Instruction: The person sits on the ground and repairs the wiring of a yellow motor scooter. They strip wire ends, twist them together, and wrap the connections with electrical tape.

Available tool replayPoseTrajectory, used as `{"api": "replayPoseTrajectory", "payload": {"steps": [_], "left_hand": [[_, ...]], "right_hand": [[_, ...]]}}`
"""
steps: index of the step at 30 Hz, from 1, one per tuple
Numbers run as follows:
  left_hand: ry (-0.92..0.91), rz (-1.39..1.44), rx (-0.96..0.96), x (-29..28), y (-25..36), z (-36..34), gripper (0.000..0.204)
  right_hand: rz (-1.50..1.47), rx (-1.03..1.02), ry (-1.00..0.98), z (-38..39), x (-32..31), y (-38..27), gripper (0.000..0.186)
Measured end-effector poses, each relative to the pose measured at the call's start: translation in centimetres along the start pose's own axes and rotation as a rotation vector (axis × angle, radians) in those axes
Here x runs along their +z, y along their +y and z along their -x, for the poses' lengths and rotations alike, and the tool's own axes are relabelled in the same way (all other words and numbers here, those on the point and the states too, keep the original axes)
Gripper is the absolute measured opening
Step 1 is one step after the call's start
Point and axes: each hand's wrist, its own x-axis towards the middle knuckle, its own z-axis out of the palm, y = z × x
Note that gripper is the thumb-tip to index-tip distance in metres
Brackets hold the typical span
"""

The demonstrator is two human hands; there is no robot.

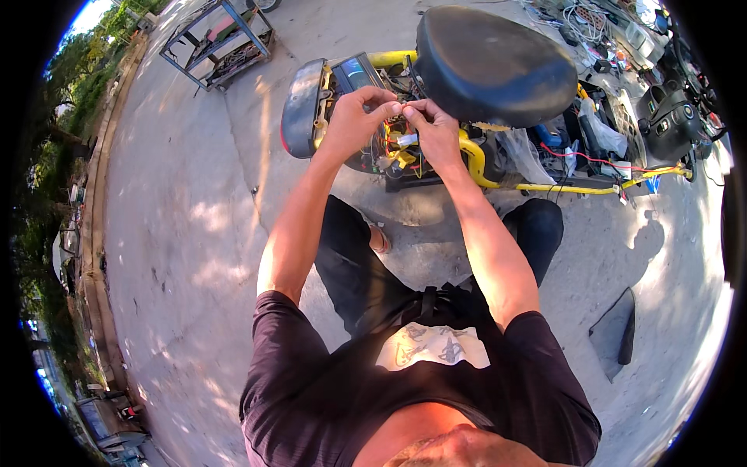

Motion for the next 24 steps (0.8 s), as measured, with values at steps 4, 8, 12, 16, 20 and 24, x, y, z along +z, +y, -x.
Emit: {"api": "replayPoseTrajectory", "payload": {"steps": [4,8,12,16,20,24], "left_hand": [[0.063,0.021,-0.019,1.5,0.0,0.3,0.026],[0.078,0.106,-0.021,2.2,-0.1,0.1,0.021],[0.075,0.238,-0.027,2.9,-0.6,0.3,0.017],[0.082,0.233,0.075,3.2,-1.3,0.4,0.014],[0.126,0.276,0.157,3.7,-2.6,0.1,0.01],[0.116,0.43,0.087,4.7,-3.1,0.4,0.009]], "right_hand": [[0.006,-0.025,0.006,0.3,0.2,-0.4,0.018],[0.08,-0.076,0.006,0.8,0.0,-0.3,0.018],[0.24,-0.145,0.028,1.3,0.1,-1.2,0.02],[0.508,-0.302,0.115,2.4,0.3,-2.8,0.02],[0.672,-0.435,0.141,2.9,1.0,-5.4,0.02],[0.849,-0.452,0.117,2.5,1.0,-6.0,0.016]]}}
